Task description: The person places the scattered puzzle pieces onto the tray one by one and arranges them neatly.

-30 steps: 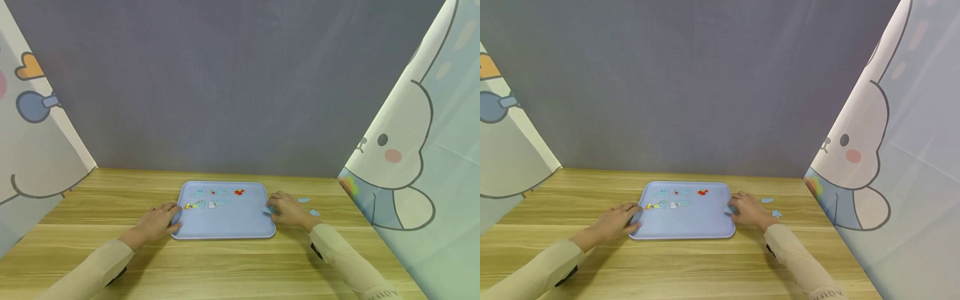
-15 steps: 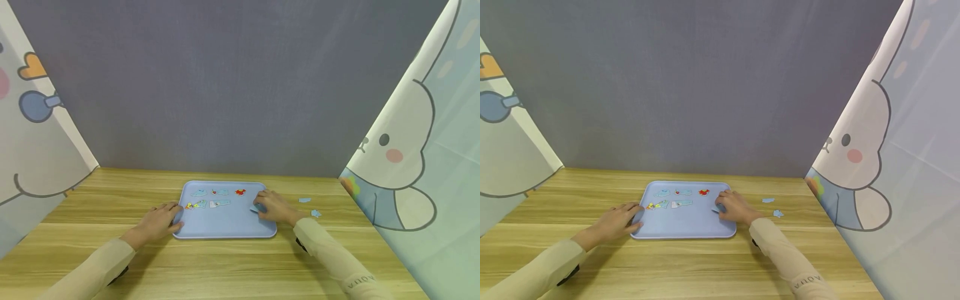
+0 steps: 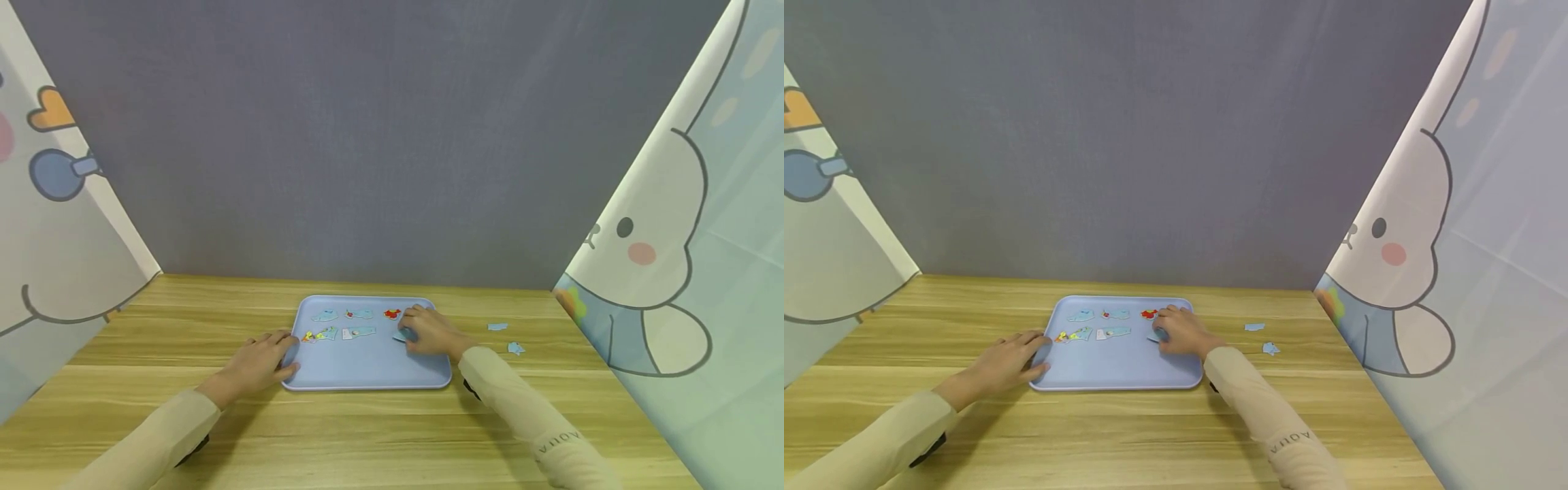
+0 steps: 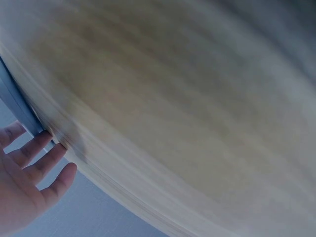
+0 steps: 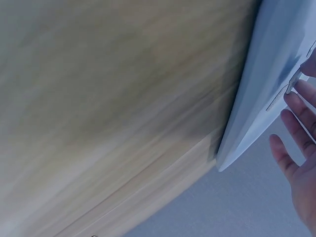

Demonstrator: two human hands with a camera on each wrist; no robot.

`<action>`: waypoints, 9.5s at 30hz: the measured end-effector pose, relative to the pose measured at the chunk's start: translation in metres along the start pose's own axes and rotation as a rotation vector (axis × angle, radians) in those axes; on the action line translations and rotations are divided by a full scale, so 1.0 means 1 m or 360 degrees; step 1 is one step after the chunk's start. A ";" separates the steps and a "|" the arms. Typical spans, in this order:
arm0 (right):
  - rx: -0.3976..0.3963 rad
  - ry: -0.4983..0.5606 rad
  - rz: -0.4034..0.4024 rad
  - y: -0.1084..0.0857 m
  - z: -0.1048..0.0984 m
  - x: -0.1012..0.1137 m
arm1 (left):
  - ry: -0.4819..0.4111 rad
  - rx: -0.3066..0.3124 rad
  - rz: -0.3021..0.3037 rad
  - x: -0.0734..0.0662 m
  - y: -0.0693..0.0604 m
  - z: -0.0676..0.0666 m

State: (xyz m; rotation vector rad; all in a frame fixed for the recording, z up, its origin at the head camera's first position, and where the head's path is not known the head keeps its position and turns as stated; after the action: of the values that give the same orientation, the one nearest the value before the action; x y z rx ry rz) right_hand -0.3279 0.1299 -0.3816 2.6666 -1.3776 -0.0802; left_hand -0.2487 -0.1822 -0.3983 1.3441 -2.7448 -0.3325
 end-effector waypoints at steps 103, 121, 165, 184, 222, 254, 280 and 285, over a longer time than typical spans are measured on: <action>-0.0243 0.0161 0.0213 -0.060 -0.012 -0.097 | -0.0014 -0.0018 0.0015 0.001 0.000 0.002; -0.0131 0.0230 0.0449 -0.087 -0.014 -0.135 | -0.0006 0.0011 -0.0002 0.003 0.000 0.004; 0.0014 0.0194 0.0644 -0.091 -0.007 -0.161 | -0.0005 0.0000 -0.0005 0.002 0.000 0.005; 0.0003 0.0166 0.0639 -0.091 -0.011 -0.154 | 0.0014 -0.0017 0.0009 0.002 -0.001 0.005; -0.0043 0.0102 0.0621 -0.091 -0.012 -0.155 | 0.0010 -0.0026 0.0023 0.002 0.000 0.005; -0.0313 0.0087 0.0325 -0.076 -0.016 -0.121 | 0.0049 -0.0057 0.0016 0.000 0.001 0.005; -0.0321 -0.0022 0.0040 -0.055 -0.018 -0.066 | 0.0022 -0.0032 0.0003 0.000 0.002 0.005; -0.0301 -0.0043 -0.0016 -0.049 -0.018 -0.052 | 0.0020 -0.0026 0.0000 0.000 0.002 0.004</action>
State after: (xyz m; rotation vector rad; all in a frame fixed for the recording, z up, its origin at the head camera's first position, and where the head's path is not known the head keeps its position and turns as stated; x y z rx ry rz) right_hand -0.3167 0.2023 -0.3714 2.5255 -1.2945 -0.2361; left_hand -0.2511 -0.1801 -0.4018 1.3375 -2.7260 -0.3444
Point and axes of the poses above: each hand's wrist, its own y-axis towards the middle knuckle, its own z-axis out of the palm, x = y × z, the point moved 3 cm from there along y, towards the middle knuckle, and after that the axes turned 11 degrees about z, right-handed, at the moved point
